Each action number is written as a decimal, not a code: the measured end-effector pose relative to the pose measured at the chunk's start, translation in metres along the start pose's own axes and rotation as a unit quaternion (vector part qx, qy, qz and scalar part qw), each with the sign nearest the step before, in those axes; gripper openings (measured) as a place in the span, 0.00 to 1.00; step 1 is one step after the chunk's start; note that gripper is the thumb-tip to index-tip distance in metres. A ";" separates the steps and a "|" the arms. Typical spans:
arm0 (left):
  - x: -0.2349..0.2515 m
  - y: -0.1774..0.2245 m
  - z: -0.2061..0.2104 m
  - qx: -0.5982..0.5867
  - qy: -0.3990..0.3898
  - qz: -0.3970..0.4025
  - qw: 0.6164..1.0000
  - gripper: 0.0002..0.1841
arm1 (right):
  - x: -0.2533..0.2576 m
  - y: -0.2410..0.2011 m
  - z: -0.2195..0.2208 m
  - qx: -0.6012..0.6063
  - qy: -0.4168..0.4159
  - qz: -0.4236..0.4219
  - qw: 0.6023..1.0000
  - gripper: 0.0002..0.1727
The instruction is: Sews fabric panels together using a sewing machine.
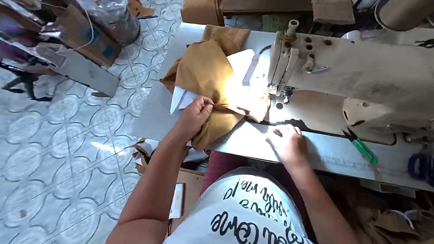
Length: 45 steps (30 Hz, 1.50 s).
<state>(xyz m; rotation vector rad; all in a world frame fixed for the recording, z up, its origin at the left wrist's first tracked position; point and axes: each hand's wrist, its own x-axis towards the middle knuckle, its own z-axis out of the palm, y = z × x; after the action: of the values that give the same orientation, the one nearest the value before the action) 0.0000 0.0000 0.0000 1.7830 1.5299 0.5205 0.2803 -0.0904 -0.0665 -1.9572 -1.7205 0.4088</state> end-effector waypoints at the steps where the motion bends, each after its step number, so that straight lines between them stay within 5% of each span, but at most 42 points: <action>1: 0.003 0.001 -0.005 -0.031 -0.023 -0.017 0.999 0.13 | 0.006 -0.006 0.012 -0.008 0.004 -0.002 1.000 0.19; 5: 0.011 0.006 -0.012 -0.104 -0.081 -0.014 0.991 0.10 | 0.032 -0.024 0.033 0.015 0.065 -0.005 0.998 0.28; 8: 0.012 0.003 -0.022 -0.130 -0.138 0.009 0.982 0.06 | 0.047 -0.025 0.034 0.088 0.104 0.001 0.991 0.23; 11: 0.014 -0.001 -0.034 -0.136 -0.198 0.050 0.969 0.15 | 0.057 -0.013 0.035 0.181 0.113 -0.048 0.976 0.15; 16: 0.032 -0.001 -0.049 -0.089 -0.248 0.088 0.961 0.25 | 0.060 -0.004 0.037 0.253 0.102 -0.079 0.959 0.24; 24: 0.048 0.007 -0.068 0.271 -0.105 0.169 0.942 0.15 | 0.004 0.000 0.023 0.244 0.021 -0.046 0.968 0.05; 29: 0.012 0.036 -0.013 0.328 -0.027 0.307 0.893 0.35 | -0.005 -0.005 0.010 0.339 -0.061 0.037 0.938 0.05; 31: 0.005 0.036 0.024 0.303 -0.007 0.365 0.880 0.32 | -0.001 0.001 0.000 0.371 -0.117 0.086 0.917 0.04; 33: 0.010 0.025 0.060 0.295 0.030 0.398 0.868 0.18 | 0.004 0.005 -0.009 0.325 -0.138 0.108 0.929 0.06; 35: 0.016 0.016 0.078 0.312 0.043 0.397 0.862 0.09 | 0.005 0.002 -0.014 0.242 -0.081 0.096 0.962 0.09; 39: 0.013 0.018 0.077 0.318 0.008 0.410 0.855 0.10 | 0.011 -0.018 -0.007 0.095 0.117 0.006 0.989 0.11; 45: 0.010 0.020 0.083 0.335 0.002 0.398 0.854 0.12 | 0.018 -0.039 0.019 0.053 0.066 0.044 0.995 0.17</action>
<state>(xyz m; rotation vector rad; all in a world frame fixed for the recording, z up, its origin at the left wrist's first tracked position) 0.0739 -0.0121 -0.0413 2.9862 0.9455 0.3706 0.2405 -0.0665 -0.0591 -1.9436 -1.5044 0.3846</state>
